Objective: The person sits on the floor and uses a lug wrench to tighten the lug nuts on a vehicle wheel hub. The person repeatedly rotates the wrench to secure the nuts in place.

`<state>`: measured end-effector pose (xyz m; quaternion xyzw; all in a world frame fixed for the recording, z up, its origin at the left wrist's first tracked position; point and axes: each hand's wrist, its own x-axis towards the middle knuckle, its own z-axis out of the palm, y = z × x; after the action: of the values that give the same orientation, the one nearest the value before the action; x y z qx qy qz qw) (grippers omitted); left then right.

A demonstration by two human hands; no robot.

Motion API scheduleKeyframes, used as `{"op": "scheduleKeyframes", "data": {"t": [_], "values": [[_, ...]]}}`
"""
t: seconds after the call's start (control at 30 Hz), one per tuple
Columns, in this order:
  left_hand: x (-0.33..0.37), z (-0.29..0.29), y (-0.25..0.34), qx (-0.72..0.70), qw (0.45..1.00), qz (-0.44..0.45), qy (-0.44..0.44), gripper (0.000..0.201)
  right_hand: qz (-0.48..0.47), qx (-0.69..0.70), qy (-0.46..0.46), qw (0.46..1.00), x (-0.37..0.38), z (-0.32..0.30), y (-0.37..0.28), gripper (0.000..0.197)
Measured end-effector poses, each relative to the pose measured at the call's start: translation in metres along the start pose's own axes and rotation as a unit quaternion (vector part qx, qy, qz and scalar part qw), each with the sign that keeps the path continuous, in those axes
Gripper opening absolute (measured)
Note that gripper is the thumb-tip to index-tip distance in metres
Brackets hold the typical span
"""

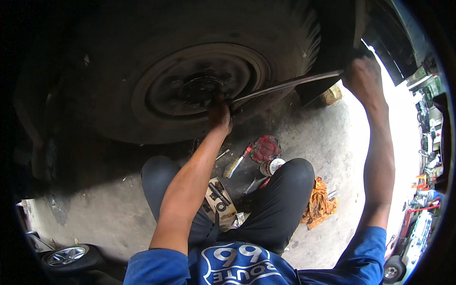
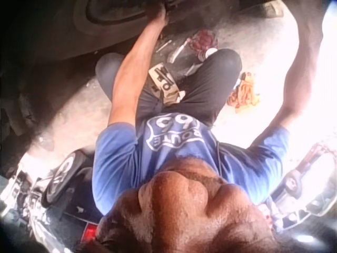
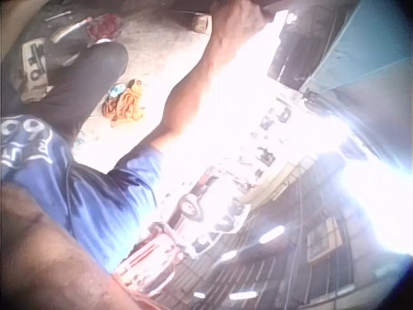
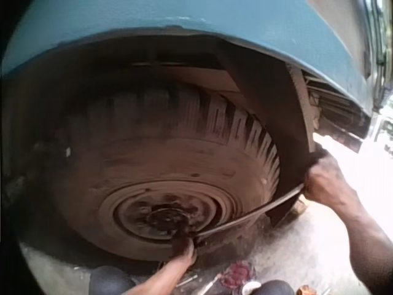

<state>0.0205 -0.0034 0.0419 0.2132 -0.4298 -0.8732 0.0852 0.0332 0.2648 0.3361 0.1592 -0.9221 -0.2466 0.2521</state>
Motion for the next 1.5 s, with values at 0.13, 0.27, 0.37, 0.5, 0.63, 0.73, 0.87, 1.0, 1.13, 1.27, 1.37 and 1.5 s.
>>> {"op": "scheduleKeyframes", "data": {"t": [0.13, 0.27, 0.37, 0.5, 0.63, 0.73, 0.87, 1.0, 1.13, 1.27, 1.37, 1.5], "values": [[0.0, -0.001, 0.002, -0.059, 0.996, -0.059, -0.036, 0.022, -0.058, -0.068, 0.024, 0.996, 0.018, -0.042, -0.009, 0.011], [-0.002, 0.005, -0.003, -0.068, 0.997, -0.042, -0.015, 0.021, -0.135, -0.029, 0.089, 0.986, 0.037, -0.031, 0.006, 0.023], [0.006, 0.007, -0.015, -0.001, 0.999, 0.043, 0.021, 0.024, -0.113, -0.004, 0.03, 0.993, 0.039, 0.019, 0.024, 0.019], [0.022, 0.0, -0.029, 0.178, 0.962, 0.203, 0.045, 0.027, 0.004, 0.018, -0.143, 0.99, -0.001, 0.093, 0.031, 0.033], [0.012, -0.005, -0.03, 0.13, 0.989, 0.073, 0.021, 0.034, 0.002, 0.045, -0.123, 0.991, -0.005, 0.123, 0.03, 0.021], [0.003, 0.0, -0.017, 0.14, 0.989, 0.041, 0.037, 0.035, 0.073, 0.031, -0.14, 0.987, -0.002, 0.156, 0.028, 0.025], [-0.007, 0.003, -0.004, 0.197, 0.976, 0.081, 0.033, 0.033, 0.152, 0.099, -0.03, 0.983, -0.043, 0.249, 0.01, 0.038], [-0.008, -0.004, -0.002, 0.413, 0.884, 0.219, 0.02, 0.04, 0.233, 0.195, -0.057, 0.951, -0.106, 0.348, -0.08, 0.047], [-0.009, -0.006, -0.003, 0.54, 0.8, 0.258, 0.053, 0.04, 0.235, 0.405, -0.26, 0.844, -0.145, 0.397, -0.184, 0.027], [-0.012, 0.001, 0.006, 0.526, 0.83, 0.173, 0.063, 0.04, 0.088, 0.41, -0.267, 0.868, -0.14, 0.41, -0.162, 0.025], [-0.022, 0.001, 0.009, 0.509, 0.839, 0.183, 0.064, 0.039, 0.044, 0.393, -0.301, 0.868, -0.148, 0.373, -0.123, 0.025], [-0.032, -0.006, -0.002, 0.535, 0.832, 0.14, 0.046, 0.037, 0.153, 0.299, -0.268, 0.903, -0.136, 0.276, -0.052, 0.024]]}}
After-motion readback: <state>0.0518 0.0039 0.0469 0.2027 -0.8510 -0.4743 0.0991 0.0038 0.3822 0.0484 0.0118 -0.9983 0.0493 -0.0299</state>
